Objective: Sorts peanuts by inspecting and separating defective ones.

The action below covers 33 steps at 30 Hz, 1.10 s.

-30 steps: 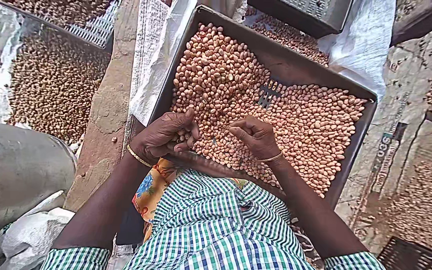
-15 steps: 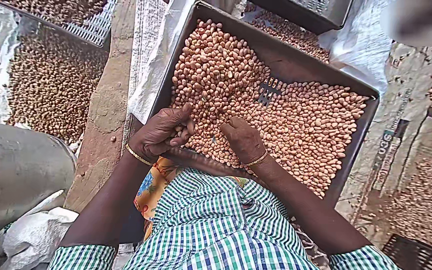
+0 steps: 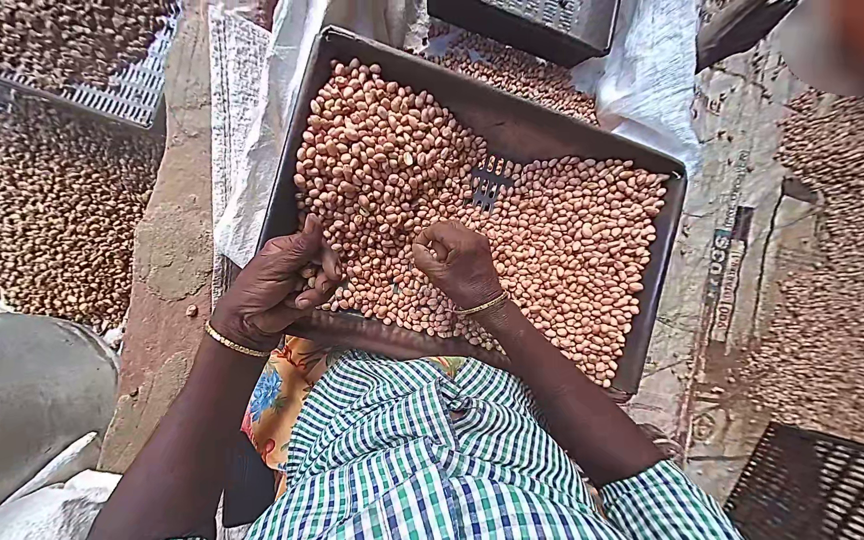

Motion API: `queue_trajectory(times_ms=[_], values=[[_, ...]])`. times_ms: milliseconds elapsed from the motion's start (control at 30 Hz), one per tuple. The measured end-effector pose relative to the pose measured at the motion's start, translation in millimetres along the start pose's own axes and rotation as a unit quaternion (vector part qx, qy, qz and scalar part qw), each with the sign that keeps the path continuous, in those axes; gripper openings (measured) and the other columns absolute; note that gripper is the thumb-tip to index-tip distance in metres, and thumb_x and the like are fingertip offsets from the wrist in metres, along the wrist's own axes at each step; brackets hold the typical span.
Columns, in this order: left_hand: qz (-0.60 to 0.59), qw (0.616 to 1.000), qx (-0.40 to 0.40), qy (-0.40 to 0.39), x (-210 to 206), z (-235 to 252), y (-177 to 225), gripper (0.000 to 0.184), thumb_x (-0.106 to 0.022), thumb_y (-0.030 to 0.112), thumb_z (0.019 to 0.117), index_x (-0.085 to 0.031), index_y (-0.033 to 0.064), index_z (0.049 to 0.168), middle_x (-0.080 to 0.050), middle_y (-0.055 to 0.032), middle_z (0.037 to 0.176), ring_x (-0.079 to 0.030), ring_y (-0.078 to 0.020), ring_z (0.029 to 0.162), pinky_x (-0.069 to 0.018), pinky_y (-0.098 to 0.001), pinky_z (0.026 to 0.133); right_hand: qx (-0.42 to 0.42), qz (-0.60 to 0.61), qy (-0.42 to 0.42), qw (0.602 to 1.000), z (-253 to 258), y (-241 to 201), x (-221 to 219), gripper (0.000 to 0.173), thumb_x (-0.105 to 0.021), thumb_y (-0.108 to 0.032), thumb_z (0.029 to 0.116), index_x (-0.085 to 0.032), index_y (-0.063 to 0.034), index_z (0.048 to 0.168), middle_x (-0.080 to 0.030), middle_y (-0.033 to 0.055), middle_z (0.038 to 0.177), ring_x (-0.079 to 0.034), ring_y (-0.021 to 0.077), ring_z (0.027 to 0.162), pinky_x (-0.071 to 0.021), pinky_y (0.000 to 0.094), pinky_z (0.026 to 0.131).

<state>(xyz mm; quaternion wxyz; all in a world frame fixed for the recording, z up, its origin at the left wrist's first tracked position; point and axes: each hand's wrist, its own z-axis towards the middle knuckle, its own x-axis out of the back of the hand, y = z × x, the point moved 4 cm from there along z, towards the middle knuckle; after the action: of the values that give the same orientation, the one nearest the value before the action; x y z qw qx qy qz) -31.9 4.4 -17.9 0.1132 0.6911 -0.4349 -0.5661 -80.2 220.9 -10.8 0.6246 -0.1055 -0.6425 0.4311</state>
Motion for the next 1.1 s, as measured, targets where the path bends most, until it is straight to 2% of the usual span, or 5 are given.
queue_trajectory(times_ms=[100, 333, 700, 933, 1100], values=[[-0.001, 1.000, -0.014, -0.004, 1, -1, 0, 0.055, -0.037, 0.036, 0.1108, -0.067, 0.0113, 0.072, -0.058, 0.0057, 0.057, -0.047, 0.0040, 0.040, -0.0398, -0.0093, 0.038, -0.089, 0.030, -0.033, 0.995, 14, 7, 25, 0.017, -0.062, -0.006, 0.0960, -0.071, 0.0039, 0.106, -0.054, 0.0037, 0.078, -0.043, 0.0045, 0.067, -0.0368, 0.0190, 0.063], [-0.006, 0.999, -0.024, -0.026, -2, 2, 1, 0.058, -0.033, 0.031, 0.1116, -0.067, 0.0118, 0.070, -0.059, 0.0063, 0.055, -0.050, 0.0041, 0.043, -0.0420, -0.0100, 0.042, 0.073, -0.080, -0.096, 0.989, -7, 1, -4, 0.013, -0.067, 0.000, 0.0938, -0.074, 0.0032, 0.104, -0.062, 0.0210, 0.091, -0.064, 0.0327, 0.075, -0.0549, 0.0410, 0.066], [0.001, 0.999, -0.036, -0.026, -2, 2, 1, 0.056, -0.036, 0.031, 0.1110, -0.068, 0.0127, 0.069, -0.060, 0.0067, 0.055, -0.050, 0.0045, 0.043, -0.0414, -0.0099, 0.041, 0.092, -0.214, -0.171, 0.957, -10, -16, -21, 0.008, -0.063, 0.010, 0.0895, -0.068, 0.0114, 0.095, -0.063, 0.0246, 0.084, -0.069, 0.0395, 0.073, -0.0556, 0.0460, 0.060], [0.021, 0.997, 0.060, 0.037, -8, 0, -6, 0.062, -0.030, 0.041, 0.1112, -0.070, 0.0091, 0.077, -0.057, 0.0044, 0.054, -0.048, 0.0029, 0.040, -0.0405, -0.0106, 0.039, -0.014, 0.205, -0.057, 0.977, 7, -61, -3, 0.013, -0.071, -0.010, 0.0940, -0.073, 0.0011, 0.101, -0.060, 0.0037, 0.079, -0.045, 0.0014, 0.061, -0.0389, 0.0142, 0.056], [0.056, 0.996, 0.070, -0.013, -2, 1, -4, 0.056, -0.034, 0.029, 0.1105, -0.069, 0.0128, 0.069, -0.058, 0.0053, 0.054, -0.049, 0.0042, 0.042, -0.0400, -0.0089, 0.041, -0.103, 0.119, 0.038, 0.987, 16, 1, 50, 0.016, -0.063, -0.009, 0.0984, -0.071, 0.0041, 0.103, -0.057, 0.0007, 0.084, -0.045, -0.0046, 0.067, -0.0387, 0.0102, 0.063]])
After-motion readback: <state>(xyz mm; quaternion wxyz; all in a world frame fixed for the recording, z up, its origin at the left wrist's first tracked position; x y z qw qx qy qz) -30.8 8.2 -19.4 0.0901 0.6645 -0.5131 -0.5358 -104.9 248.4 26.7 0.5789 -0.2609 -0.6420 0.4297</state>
